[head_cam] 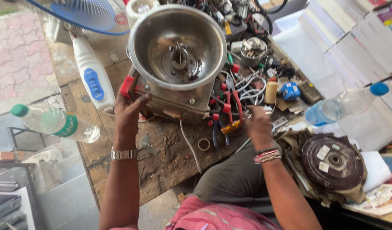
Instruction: The person repairs a small electric meat grinder by hand. They strip and twist wires, wrap connections with electrical tape, and use pliers and a screwdriver to secure components and tighten screws on the machine's base.
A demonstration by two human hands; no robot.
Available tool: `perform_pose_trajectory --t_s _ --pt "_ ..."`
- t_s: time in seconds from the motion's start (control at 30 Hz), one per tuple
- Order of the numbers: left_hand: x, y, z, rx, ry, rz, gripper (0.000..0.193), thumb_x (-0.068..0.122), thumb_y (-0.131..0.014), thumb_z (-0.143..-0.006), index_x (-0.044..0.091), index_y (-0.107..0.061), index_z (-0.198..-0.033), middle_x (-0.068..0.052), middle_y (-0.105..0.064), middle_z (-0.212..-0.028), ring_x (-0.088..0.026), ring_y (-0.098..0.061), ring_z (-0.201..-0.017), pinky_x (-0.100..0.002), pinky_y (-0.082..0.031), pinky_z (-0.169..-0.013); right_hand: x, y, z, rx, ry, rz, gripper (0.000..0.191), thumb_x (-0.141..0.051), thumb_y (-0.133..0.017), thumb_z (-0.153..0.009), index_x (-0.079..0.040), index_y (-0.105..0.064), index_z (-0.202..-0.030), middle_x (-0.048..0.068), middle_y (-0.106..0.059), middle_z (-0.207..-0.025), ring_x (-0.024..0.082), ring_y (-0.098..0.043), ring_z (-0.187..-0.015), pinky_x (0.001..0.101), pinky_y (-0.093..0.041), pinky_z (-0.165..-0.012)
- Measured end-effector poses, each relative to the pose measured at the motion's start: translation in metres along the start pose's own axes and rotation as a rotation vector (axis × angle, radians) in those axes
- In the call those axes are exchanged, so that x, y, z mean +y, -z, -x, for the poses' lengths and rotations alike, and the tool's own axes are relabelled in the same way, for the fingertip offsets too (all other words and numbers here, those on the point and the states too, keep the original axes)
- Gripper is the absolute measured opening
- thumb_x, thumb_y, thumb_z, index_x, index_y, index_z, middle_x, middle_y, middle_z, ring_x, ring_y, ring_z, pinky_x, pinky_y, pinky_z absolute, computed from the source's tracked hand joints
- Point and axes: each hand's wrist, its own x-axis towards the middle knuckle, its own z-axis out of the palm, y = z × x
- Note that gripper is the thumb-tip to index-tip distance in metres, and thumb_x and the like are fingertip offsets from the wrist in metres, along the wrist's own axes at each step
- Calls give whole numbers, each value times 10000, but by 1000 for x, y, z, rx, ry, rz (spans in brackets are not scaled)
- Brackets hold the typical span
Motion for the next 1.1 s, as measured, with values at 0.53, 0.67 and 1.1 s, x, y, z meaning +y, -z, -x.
perform_pose_trajectory --t_s 0.53,0.67,1.1 --pt "-14 2 -7 59 21 48 626 37 -861 -844 43 -603 -1415 -3 -589 -943 -102 -586 -815 -256 -507 -691 37 -41 -71 -365 70 60 421 -397 -667 -1053 -73 -676 -1321 228 -644 -1135 329 -682 -946 430 -580 -819" --pt "-15 3 -9 59 35 44 675 57 -849 -810 78 -575 -1427 11 -641 -994 -83 -634 -878 -241 -559 -769 11 35 -18 31 -266 -522 408 -152 -676 -968 13 -633 -1339 122 -694 -1192 149 -667 -1006 314 -555 -863" --pt "7 -5 -3 34 71 147 704 40 -810 -793 60 -523 -1436 -49 -705 -1026 -123 -711 -883 -283 -623 -785 -179 93 64 -168 401 -174 643 -105 -811 -689 -212 -689 -1312 171 -577 -1332 336 -628 -1098 418 -558 -859"
